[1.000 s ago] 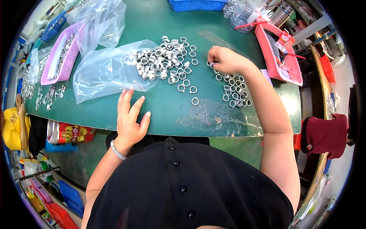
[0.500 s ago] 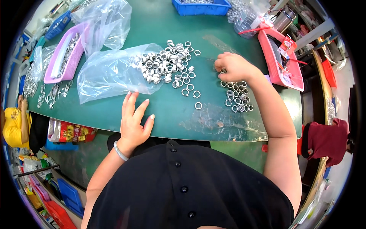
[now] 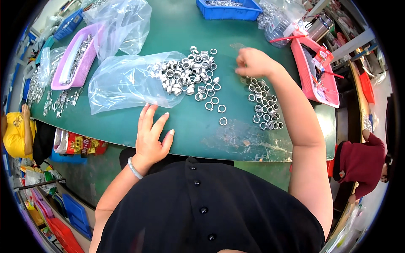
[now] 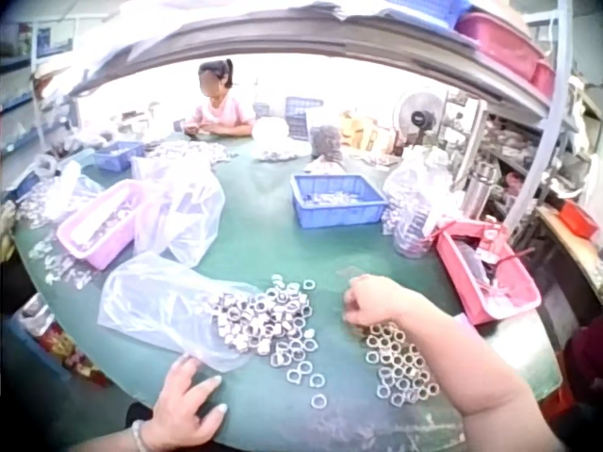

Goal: The person sorts small metal rings from a plastic bag onto a table, arranging them into a organized pile. The person then picks up a small white card and holds it while looking at the rings.

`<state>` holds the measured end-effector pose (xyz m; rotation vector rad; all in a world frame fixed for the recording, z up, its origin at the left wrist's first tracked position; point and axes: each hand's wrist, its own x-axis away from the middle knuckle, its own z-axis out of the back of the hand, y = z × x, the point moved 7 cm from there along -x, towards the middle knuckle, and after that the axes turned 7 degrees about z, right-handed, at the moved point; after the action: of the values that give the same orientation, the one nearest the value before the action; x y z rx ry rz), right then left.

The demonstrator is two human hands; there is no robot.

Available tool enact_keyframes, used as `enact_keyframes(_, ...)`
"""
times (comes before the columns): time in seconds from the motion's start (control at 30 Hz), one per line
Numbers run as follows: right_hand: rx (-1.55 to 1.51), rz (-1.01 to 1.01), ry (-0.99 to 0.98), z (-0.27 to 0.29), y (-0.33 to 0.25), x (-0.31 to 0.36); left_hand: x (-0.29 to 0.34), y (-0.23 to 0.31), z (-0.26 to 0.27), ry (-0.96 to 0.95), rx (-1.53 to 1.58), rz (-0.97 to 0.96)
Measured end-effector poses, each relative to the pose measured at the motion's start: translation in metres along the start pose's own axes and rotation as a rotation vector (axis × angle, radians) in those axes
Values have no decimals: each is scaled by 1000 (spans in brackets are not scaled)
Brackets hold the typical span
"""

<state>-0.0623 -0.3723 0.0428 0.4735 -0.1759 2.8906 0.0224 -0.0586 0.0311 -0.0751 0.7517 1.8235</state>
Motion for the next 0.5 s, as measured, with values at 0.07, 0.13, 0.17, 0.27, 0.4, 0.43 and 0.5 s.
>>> enact_keyframes(0.07, -129, 114, 308, 14, -5, -8, -1, 1, 0, -12, 1, 0)
enact_keyframes(0.13, -225, 261, 560, 19, -15, -20, -1, 2, 0, -16, 10, 2)
enact_keyframes(0.17, -258, 348, 655, 19, -24, -27, -2, 3, 1, -19, 13, 3)
enact_keyframes(0.27, -318, 422, 654, 15, -25, -39, -2, 3, 1, 0, 2, -5)
enact_keyframes(0.4, -468, 323, 510, 8, -8, -46, -2, 2, 0, 4, -2, 1)
enact_keyframes(0.43, -457, 292, 505, 9, -5, -46, -2, 2, 0, 3, -9, 3)
enact_keyframes(0.5, -496, 196, 433, 7, 2, -46, -2, 2, 0, 1, -9, -1)
